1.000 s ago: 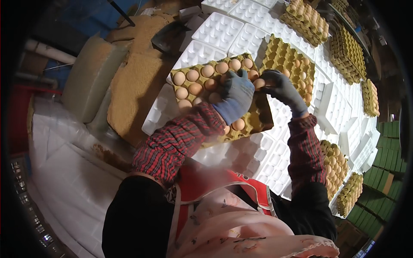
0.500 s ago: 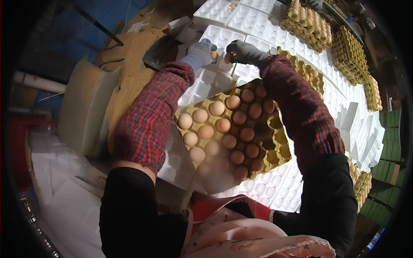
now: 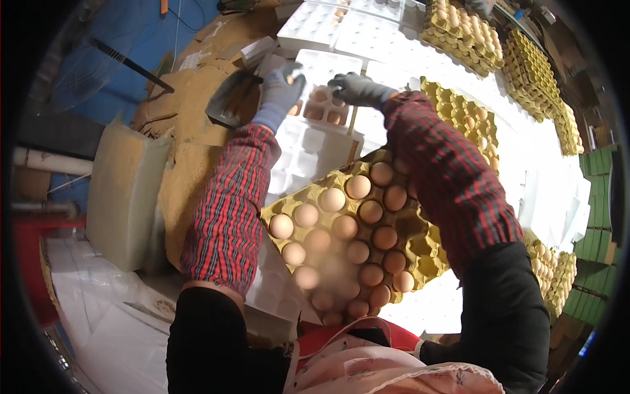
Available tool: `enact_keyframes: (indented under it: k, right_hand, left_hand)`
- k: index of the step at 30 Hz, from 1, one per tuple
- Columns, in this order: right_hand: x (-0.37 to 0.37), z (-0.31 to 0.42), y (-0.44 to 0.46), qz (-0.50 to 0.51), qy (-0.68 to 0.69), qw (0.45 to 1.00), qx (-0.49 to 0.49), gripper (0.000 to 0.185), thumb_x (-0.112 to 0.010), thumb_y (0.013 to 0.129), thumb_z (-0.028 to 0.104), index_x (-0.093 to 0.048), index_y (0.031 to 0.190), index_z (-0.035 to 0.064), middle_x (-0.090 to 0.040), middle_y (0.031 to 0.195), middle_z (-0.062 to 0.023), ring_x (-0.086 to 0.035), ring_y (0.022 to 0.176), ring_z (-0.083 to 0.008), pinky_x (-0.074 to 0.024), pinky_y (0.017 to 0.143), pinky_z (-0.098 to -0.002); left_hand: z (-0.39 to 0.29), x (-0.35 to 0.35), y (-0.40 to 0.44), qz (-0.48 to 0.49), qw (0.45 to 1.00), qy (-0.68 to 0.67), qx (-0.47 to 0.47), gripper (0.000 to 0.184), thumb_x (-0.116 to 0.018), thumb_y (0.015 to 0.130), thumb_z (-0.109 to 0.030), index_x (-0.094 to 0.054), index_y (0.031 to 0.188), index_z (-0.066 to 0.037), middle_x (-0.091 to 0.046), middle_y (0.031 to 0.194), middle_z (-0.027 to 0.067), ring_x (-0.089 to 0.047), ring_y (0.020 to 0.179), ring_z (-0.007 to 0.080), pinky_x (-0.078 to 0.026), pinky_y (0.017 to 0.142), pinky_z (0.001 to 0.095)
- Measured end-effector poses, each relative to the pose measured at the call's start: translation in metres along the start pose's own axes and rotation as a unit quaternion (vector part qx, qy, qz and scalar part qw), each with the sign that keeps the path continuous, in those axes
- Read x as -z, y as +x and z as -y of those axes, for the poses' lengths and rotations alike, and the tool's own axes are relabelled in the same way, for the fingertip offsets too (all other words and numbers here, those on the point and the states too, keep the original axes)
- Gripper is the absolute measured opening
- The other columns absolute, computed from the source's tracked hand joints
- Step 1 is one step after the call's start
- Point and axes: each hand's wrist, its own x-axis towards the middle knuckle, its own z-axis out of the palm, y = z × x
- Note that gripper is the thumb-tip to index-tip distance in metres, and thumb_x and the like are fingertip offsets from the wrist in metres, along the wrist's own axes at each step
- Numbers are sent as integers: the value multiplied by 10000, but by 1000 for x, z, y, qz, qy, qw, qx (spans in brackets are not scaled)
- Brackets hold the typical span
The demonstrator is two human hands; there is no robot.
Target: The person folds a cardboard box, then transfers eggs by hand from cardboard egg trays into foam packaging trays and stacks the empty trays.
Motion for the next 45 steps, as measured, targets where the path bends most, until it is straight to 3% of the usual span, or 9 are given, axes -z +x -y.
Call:
enact_keyframes:
  k: [9,12,18,22,26,33,37,42,45]
  right_hand:
    - [65,51,-300,-135,423,891,-91,508,-620,976,400,-600,1345,50,-691,1216,-86,-614,1111,-168,-476,984,-324]
    - [29,83,-384,-182,332,913,-151,508,-590,992,382,-577,1374,49,-686,1204,-84,-605,1091,-173,-489,944,-315]
    - [-40,110,-432,-379,532,722,-229,387,-647,971,162,-595,1306,-25,-672,1161,-62,-605,1037,-123,-500,917,-284]
    - [-20,181,-440,-406,270,856,-171,399,-751,846,76,-656,1228,12,-669,1203,-141,-632,1132,-237,-505,970,-345]
    - [-10,234,-443,-177,75,981,-14,411,-739,775,86,-670,1179,102,-629,1180,-107,-609,1072,-313,-500,909,-419]
    - [-41,215,-431,-141,0,990,21,445,-734,774,91,-629,1206,120,-631,1116,-90,-617,1003,-288,-511,882,-381]
    - [-37,210,-443,-265,620,732,-100,404,-794,808,139,-629,1172,87,-627,1004,-74,-638,974,-206,-507,863,-311]
    - [-41,248,-419,-149,18,984,98,332,-777,762,123,-661,1066,56,-637,1054,-82,-636,924,-316,-526,813,-365]
    - [-48,247,-412,-128,27,985,115,375,-762,763,109,-662,1122,71,-641,1041,-83,-643,885,-296,-539,777,-359]
  left_hand:
    - [99,-71,4,38,854,450,-259,397,-520,976,-357,-555,1296,-125,-592,1255,134,-613,1087,305,-514,860,458]
    - [64,-50,18,170,969,-33,-176,487,-544,1012,-294,-496,1415,-24,-529,1420,188,-563,1235,313,-470,1016,428]
    - [-74,129,-126,178,962,-200,-61,330,-514,1030,-70,-561,1335,45,-619,1292,101,-594,1155,168,-489,979,296]
    - [-159,196,-261,219,939,-226,136,347,-653,945,-58,-610,1278,28,-653,1251,76,-619,1079,131,-500,938,256]
    - [-217,202,-356,360,932,-46,6,407,-748,861,-201,-635,1212,-28,-652,1103,128,-662,1003,215,-531,852,335]
    - [-200,158,-430,258,946,173,-94,478,-742,817,-379,-608,1174,-90,-622,1106,97,-643,932,292,-523,784,426]
    - [-201,156,-436,194,980,-27,44,394,-707,834,-243,-596,1174,-75,-643,1051,115,-651,912,268,-538,778,392]
    - [-210,157,-419,92,896,-391,187,231,-685,858,-67,-648,1084,-34,-650,1056,109,-658,868,161,-548,729,334]
    - [-243,137,-415,214,973,75,-48,419,-746,838,-248,-594,1188,-73,-623,1072,92,-669,905,224,-547,769,361]
